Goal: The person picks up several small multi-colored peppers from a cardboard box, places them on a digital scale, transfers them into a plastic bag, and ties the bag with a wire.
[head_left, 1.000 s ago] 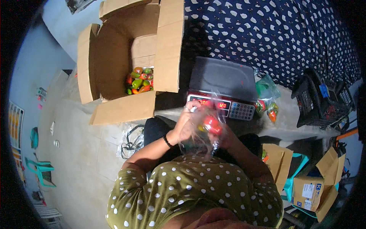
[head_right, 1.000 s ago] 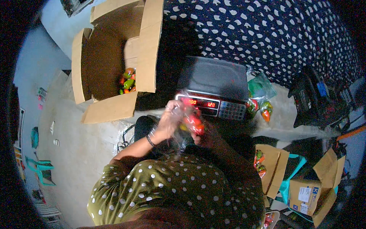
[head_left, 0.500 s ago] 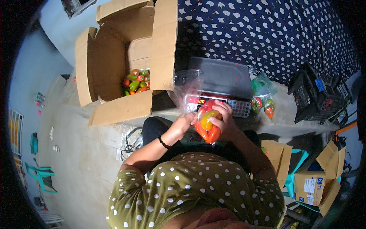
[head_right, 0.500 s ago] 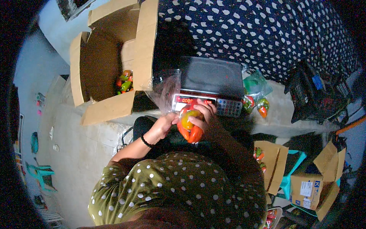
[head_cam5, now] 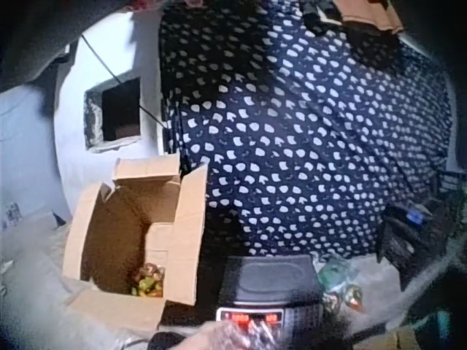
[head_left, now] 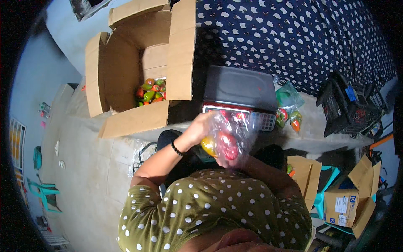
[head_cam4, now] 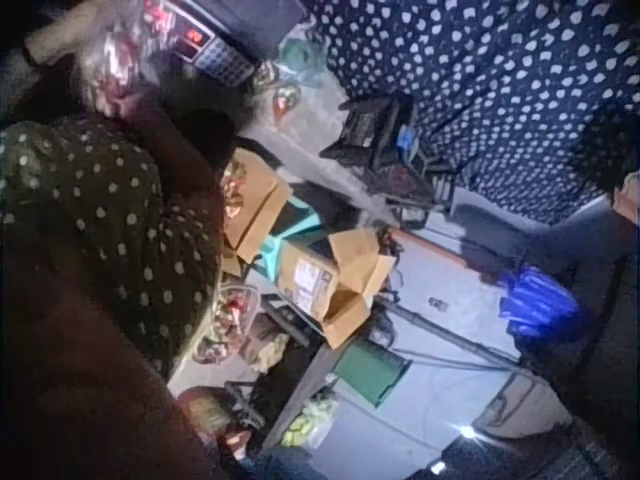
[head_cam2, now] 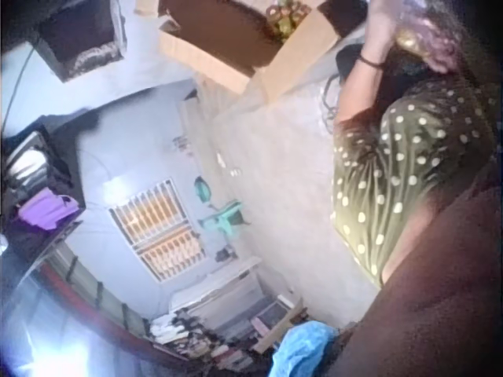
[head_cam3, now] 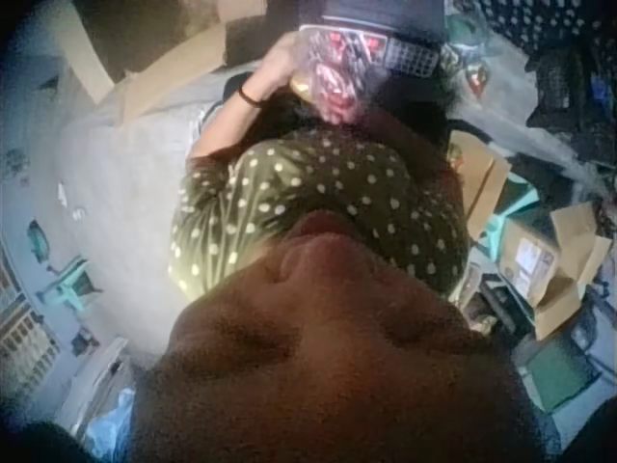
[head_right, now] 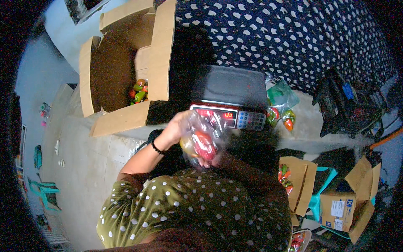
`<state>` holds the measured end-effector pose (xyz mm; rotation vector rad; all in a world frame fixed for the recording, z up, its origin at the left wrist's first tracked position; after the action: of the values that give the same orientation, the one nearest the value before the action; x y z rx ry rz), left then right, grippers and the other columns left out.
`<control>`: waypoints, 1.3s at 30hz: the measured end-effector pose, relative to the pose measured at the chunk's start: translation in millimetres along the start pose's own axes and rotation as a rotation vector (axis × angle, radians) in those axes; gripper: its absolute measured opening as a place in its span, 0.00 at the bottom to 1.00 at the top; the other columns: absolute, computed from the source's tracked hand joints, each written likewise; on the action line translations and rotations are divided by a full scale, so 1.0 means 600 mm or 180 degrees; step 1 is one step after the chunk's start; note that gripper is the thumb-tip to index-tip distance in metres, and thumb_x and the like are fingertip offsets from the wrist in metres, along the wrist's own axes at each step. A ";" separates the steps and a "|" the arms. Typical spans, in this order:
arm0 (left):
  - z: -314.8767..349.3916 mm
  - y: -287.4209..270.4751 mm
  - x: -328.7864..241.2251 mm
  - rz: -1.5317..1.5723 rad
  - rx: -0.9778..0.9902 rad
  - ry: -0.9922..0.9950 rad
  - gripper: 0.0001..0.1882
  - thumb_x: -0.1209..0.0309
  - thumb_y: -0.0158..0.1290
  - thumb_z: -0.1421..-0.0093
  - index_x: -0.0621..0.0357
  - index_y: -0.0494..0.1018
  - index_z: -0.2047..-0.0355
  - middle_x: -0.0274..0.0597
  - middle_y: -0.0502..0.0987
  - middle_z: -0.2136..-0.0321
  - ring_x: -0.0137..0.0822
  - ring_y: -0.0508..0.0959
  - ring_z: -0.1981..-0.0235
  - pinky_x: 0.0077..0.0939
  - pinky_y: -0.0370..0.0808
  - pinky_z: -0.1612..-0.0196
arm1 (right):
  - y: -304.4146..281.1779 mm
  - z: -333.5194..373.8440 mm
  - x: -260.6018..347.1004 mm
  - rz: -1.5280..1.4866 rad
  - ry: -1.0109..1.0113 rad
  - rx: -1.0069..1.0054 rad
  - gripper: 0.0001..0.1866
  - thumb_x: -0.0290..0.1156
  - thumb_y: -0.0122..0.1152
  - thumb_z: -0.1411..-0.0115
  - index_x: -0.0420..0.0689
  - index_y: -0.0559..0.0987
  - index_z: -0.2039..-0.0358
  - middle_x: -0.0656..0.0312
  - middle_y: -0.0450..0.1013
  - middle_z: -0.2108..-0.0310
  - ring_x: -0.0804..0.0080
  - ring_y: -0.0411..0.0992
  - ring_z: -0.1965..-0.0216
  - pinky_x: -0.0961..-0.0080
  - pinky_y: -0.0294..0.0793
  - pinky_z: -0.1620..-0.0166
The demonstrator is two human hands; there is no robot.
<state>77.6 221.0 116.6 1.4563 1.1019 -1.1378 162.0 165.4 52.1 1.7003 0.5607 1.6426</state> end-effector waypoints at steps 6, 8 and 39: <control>-0.005 0.012 0.062 0.2378 0.1135 -0.1508 0.23 0.54 0.34 0.39 0.56 0.63 0.83 0.36 0.63 0.91 0.30 0.70 0.85 0.25 0.73 0.74 | 0.146 0.047 0.129 0.6312 -0.2251 0.0072 0.11 0.27 0.52 0.51 0.50 0.73 0.65 0.62 0.71 0.64 0.68 0.70 0.63 0.68 0.66 0.61; 0.040 0.036 0.078 0.1472 0.0712 -0.2443 0.19 0.57 0.37 0.39 0.60 0.69 0.70 0.39 0.70 0.85 0.29 0.72 0.84 0.25 0.76 0.75 | 0.192 0.046 0.132 0.7105 -0.3077 0.0367 0.14 0.34 0.51 0.48 0.60 0.71 0.59 0.61 0.63 0.50 0.65 0.62 0.49 0.51 0.52 0.48; -0.017 0.037 0.003 -0.1917 0.0243 -0.0411 0.16 0.68 0.53 0.50 0.64 0.66 0.63 0.41 0.70 0.72 0.33 0.69 0.66 0.24 0.65 0.62 | 0.064 0.001 0.316 0.8693 -0.1318 -0.0967 0.09 0.35 0.49 0.50 0.48 0.73 0.82 0.62 0.69 0.83 0.65 0.68 0.74 0.63 0.60 0.65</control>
<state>100.8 228.1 119.2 1.1086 1.4658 -1.6780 176.0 277.7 209.2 1.7417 -3.2502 1.7214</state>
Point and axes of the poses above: each hand's wrist, its own z-axis away from the middle knuckle, its own y-axis out of the palm, x = y × z, the point moved 9 cm from there along -z, towards the middle knuckle
